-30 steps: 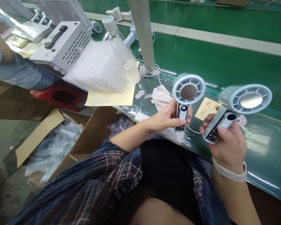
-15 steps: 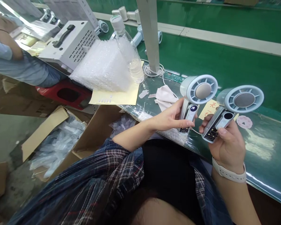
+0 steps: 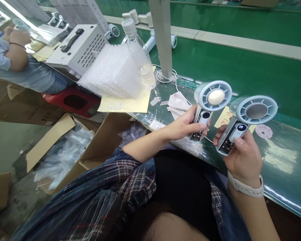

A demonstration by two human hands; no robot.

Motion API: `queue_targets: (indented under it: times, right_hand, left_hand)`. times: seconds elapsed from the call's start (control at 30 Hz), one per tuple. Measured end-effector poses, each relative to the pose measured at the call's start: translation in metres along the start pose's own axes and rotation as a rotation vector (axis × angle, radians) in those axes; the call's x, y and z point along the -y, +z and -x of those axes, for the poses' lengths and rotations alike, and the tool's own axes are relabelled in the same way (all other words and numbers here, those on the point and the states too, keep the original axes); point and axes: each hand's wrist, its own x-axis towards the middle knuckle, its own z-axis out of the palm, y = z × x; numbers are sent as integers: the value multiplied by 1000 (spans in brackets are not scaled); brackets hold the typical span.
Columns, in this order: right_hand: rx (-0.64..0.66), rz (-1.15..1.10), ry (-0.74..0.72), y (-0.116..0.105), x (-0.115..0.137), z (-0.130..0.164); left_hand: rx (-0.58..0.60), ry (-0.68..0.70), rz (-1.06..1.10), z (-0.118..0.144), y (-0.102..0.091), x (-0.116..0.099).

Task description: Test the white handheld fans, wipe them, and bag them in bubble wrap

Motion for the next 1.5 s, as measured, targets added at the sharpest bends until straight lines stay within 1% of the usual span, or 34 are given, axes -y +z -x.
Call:
queue_targets:
  times: [0.1,0.13,0.23,0.33,0.4,0.5,0.57,0.8,0.93,1.0,1.07,1.1,1.17,1.23,1.3,1.37,1.43,1.5]
  right_hand:
    - [-22,-20,-37,3,-1,0]
    - [-13,-20,-42,4,-2,0]
    - [30,1,-31,5,-2,2]
    - [9,2,-53,7,-1,2]
    - [4,-19,-45,8,0,2]
    - [38,-66,1,9,2,0]
    - [40,-92,16,9,2,0]
    - [-56,-68,31,13,2,2]
    - [-74,-55,9,16,2,1]
    - [-100,-40,-14,15,2,0]
    - [-110,-57,-29,13,1,-3]
    - [-105,-82,-18,11,0,-5]
    - [-77,-142,52,8,-2,-7]
    - [-96,-180,128,7,-4,-9]
    - [-154,-178,146,8,-5,-8]
    - [-188,-149,121,12,-4,-5]
    - [-174,-118,90,17,0,0]
    - [-159,-93,44,20,7,7]
  left_hand:
    - [-75,12,1,0,1,4]
    - [-80,6,4,0,1,4]
    - [-33,1,-31,4,1,1]
    - [-34,7,-115,4,0,-3]
    - [-40,-2,-114,3,-2,-4]
    - [-4,11,-97,0,-4,-2]
    - [-5,20,-95,-1,-5,0]
    - [-49,-3,-54,-1,-5,7]
    - [-18,10,-58,-1,-3,5]
    - [-17,-11,-64,-1,-2,4]
    - [-47,-53,-61,-2,-1,2]
    - [-71,-74,-60,-2,0,2]
    - [-122,-108,-77,-3,1,1]
    - [-147,-141,-87,-4,1,2]
    - [-120,-171,-49,-4,1,4]
    - [-79,-173,-13,-2,1,5]
    - [-57,-140,-25,2,3,2]
    - [-26,-103,-46,8,8,-6]
